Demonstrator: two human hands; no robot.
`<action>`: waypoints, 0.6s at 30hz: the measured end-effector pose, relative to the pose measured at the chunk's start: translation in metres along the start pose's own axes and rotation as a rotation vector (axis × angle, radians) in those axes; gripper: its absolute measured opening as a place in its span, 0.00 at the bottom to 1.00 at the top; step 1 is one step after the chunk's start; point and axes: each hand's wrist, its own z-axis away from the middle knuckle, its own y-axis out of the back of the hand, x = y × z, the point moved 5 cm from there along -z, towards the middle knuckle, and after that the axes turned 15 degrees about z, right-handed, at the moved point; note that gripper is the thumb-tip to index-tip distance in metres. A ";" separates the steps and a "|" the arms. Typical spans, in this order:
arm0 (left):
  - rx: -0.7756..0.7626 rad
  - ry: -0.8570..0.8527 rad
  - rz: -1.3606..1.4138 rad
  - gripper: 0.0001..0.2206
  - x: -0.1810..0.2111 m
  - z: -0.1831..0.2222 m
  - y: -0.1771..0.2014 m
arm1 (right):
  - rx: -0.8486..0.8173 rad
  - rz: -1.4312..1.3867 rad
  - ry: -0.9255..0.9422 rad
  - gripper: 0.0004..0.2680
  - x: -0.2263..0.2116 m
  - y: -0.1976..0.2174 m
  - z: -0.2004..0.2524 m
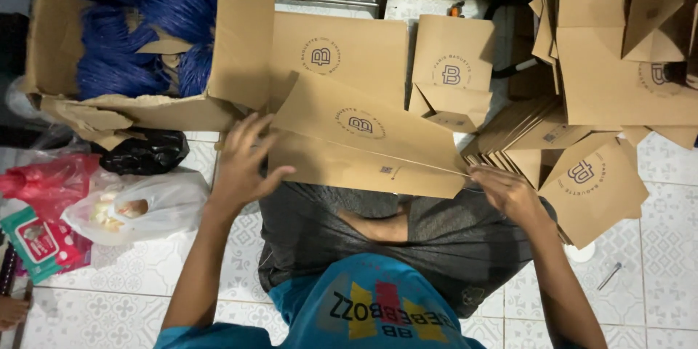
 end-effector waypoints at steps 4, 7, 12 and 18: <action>-0.053 -0.088 -0.181 0.26 0.011 -0.008 -0.036 | 0.006 0.018 0.049 0.07 -0.011 0.011 -0.016; -0.027 -0.176 -0.157 0.11 0.006 -0.002 -0.064 | 0.014 0.016 0.067 0.07 -0.007 0.002 -0.012; 0.021 -0.170 -0.139 0.01 -0.021 0.022 -0.102 | 0.100 0.162 -0.016 0.03 -0.007 -0.006 -0.025; 0.066 -0.347 -0.117 0.05 0.038 0.022 -0.100 | 0.085 0.126 0.091 0.04 -0.092 -0.033 -0.081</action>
